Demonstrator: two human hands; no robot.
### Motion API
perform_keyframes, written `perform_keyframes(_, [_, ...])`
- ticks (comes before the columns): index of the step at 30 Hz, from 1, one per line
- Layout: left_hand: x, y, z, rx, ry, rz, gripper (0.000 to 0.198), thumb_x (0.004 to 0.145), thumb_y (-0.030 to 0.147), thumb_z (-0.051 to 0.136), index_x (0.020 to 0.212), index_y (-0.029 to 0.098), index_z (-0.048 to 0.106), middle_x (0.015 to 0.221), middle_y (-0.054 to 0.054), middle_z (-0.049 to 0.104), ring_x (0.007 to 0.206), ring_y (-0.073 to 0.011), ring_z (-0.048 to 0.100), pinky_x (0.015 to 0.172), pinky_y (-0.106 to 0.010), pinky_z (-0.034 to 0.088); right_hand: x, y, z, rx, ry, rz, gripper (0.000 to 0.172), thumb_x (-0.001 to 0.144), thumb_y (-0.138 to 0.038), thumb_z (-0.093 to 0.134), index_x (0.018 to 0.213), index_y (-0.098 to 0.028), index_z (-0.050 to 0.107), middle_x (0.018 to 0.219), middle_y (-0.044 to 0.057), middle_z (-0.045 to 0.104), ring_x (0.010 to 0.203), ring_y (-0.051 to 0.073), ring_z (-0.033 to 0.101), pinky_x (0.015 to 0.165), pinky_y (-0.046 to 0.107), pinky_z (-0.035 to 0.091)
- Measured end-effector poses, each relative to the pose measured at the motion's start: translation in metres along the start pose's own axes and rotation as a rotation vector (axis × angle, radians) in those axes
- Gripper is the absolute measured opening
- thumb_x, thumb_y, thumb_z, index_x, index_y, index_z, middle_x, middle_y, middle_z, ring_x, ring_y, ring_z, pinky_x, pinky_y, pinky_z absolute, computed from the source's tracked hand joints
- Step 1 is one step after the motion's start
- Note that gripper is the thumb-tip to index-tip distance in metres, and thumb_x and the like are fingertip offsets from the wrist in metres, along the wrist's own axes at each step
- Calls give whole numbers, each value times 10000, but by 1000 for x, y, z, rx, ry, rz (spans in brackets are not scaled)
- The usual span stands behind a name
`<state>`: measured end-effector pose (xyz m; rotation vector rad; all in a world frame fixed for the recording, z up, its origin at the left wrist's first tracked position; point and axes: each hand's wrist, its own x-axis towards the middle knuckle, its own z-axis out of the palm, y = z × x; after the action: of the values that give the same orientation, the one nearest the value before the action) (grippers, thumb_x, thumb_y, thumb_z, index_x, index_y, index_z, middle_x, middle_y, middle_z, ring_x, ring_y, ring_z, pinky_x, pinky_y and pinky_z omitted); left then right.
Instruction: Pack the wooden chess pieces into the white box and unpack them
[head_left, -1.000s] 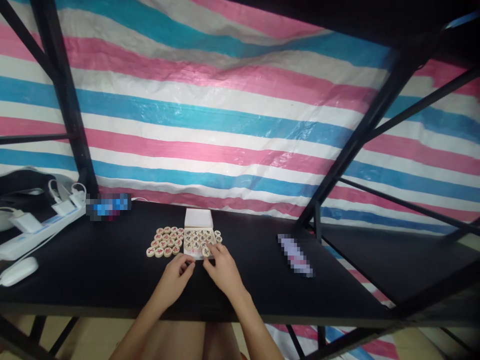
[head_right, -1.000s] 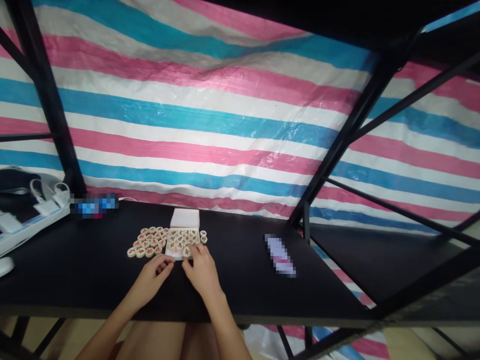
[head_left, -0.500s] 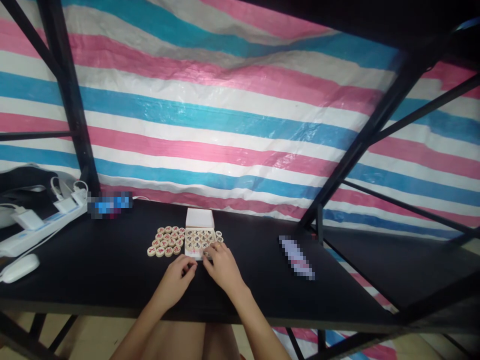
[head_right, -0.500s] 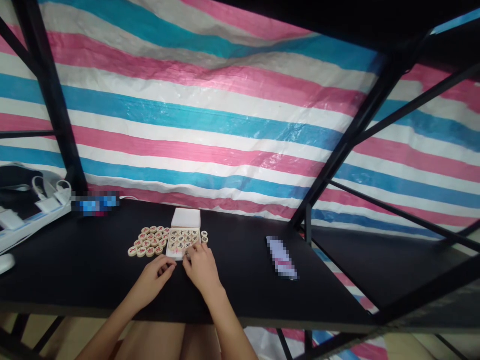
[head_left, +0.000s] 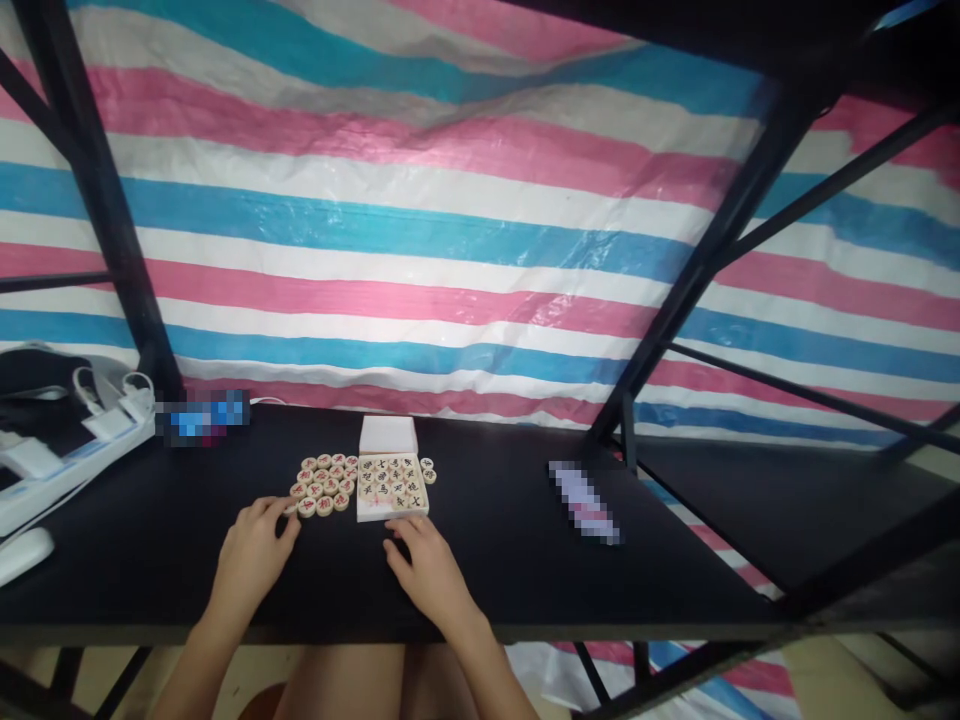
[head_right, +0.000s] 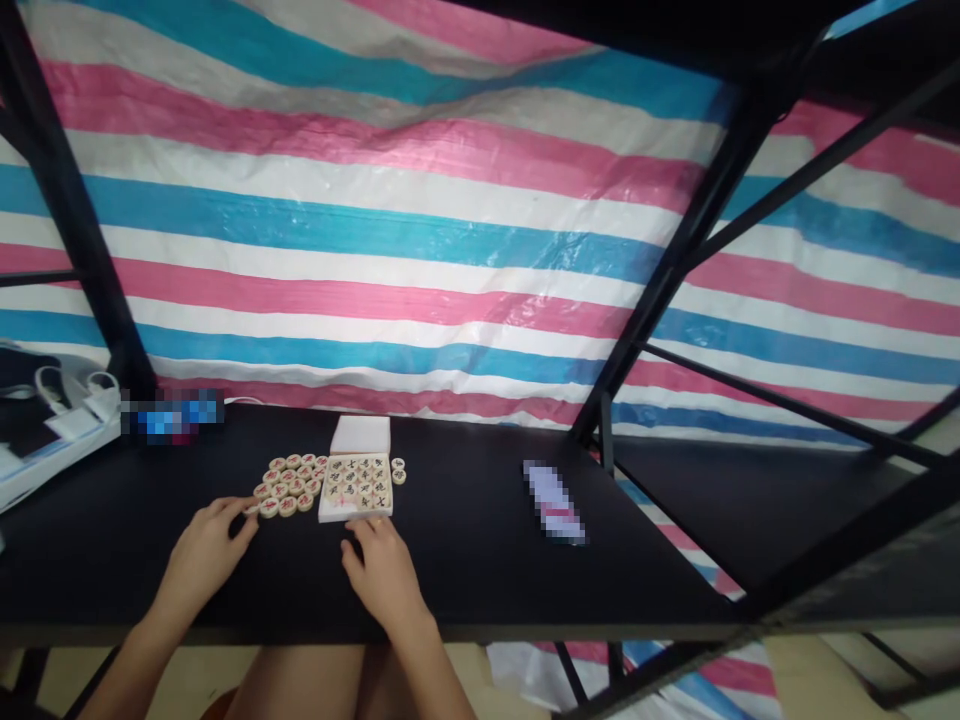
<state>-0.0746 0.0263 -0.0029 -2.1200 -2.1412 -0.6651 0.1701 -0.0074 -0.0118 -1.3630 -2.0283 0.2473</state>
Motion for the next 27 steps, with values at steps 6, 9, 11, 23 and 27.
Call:
perform_keyframes(6, [-8,-5,-4,91,4,16,283,842,259,424,997,201,654,1003,-81,678,904,-271,597,724,-332,446,-5,-1,4,48,6,37,219,836,-162,504,1011,-205,627,969,65,629,946,226,566,858,343,464])
perform_keyframes(9, [-16,-2,-1,-8,77,-23,262,826,256,437,963,201,653,994,-79,680,887,-276,608,740,-353,457,-5,-1,3,87,13,65,201,828,-156,503,966,-206,641,929,58,636,903,220,579,809,332,476])
perform_keyframes(11, [-22,13,3,-210,122,10,272,806,286,473,1011,212,635,1004,-67,675,903,-252,612,785,-338,470,-5,-2,0,134,21,78,192,824,-164,514,959,-198,647,893,54,640,873,213,584,788,325,476])
perform_keyframes(23, [-17,84,30,-809,-164,270,262,724,200,550,972,205,635,859,-34,643,700,-157,571,677,-279,503,-2,3,-4,507,18,129,216,847,-247,525,1038,-203,617,796,7,679,706,140,615,659,227,473])
perform_keyframes(27, [-20,80,28,-843,-197,310,227,735,202,559,951,200,630,830,-24,628,681,-141,569,660,-259,498,-2,3,-2,451,18,104,202,851,-237,515,1011,-202,633,817,24,681,738,155,620,684,244,470])
